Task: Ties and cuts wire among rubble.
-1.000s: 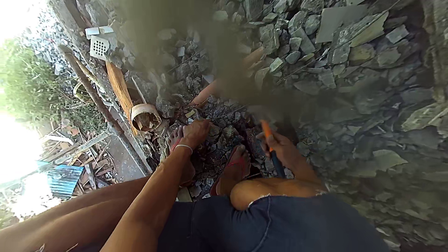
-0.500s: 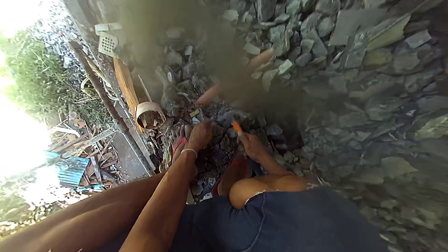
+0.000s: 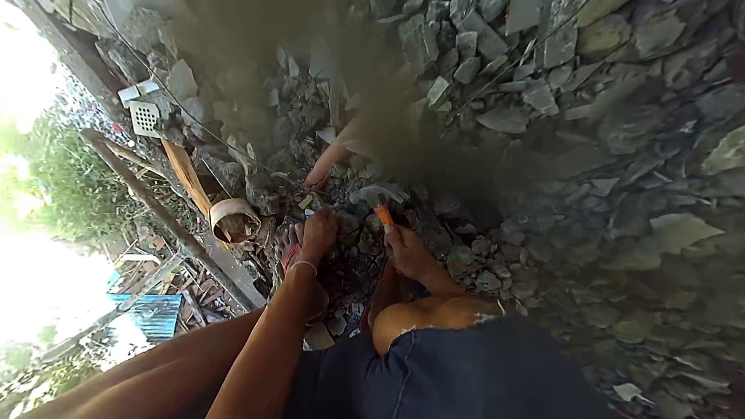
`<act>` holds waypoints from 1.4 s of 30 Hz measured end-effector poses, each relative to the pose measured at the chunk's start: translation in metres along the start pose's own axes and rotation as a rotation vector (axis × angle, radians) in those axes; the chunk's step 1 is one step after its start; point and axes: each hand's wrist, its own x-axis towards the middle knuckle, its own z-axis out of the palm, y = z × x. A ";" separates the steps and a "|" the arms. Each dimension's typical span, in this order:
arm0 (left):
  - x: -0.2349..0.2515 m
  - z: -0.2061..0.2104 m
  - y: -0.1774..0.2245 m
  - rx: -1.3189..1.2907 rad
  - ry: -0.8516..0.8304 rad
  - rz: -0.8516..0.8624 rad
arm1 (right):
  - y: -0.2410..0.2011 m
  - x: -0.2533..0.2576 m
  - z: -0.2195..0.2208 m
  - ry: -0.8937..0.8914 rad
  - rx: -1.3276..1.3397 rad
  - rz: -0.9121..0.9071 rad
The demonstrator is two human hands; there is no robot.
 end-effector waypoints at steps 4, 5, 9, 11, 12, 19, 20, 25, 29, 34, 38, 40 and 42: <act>-0.002 0.003 -0.001 0.020 -0.012 -0.008 | 0.012 0.017 0.015 -0.097 -0.218 0.068; -0.002 0.002 0.002 0.032 -0.018 -0.016 | 0.011 0.020 0.014 -0.122 -0.241 0.090; -0.007 0.006 -0.003 -0.027 0.005 -0.033 | -0.005 0.007 0.001 -0.069 -0.146 0.045; -0.006 0.002 -0.003 -0.057 0.071 -0.011 | -0.009 0.003 -0.006 -0.007 0.028 -0.014; -0.008 -0.001 -0.002 -0.040 0.113 0.003 | -0.012 0.000 -0.008 0.014 0.107 -0.031; -0.004 -0.012 0.023 0.476 0.379 0.436 | 0.007 -0.006 -0.015 0.027 0.242 0.109; 0.002 -0.017 0.029 0.573 0.295 0.447 | 0.012 -0.008 -0.013 0.029 0.263 0.123; 0.044 -0.041 0.044 0.847 -0.115 0.346 | 0.022 -0.020 -0.007 0.057 0.368 0.167; 0.009 -0.049 0.055 0.859 -0.097 0.159 | 0.028 -0.030 -0.011 0.102 0.378 0.134; -0.004 -0.048 0.061 0.835 -0.123 0.043 | 0.044 -0.046 -0.013 0.146 0.326 0.126; 0.026 -0.058 0.035 0.819 -0.188 0.212 | 0.049 -0.048 -0.010 0.112 0.306 0.151; 0.049 -0.065 0.033 0.859 -0.264 0.300 | 0.041 -0.047 -0.018 0.112 0.248 0.162; 0.059 -0.078 0.060 0.943 -0.456 0.315 | 0.026 -0.053 -0.036 0.127 0.127 0.154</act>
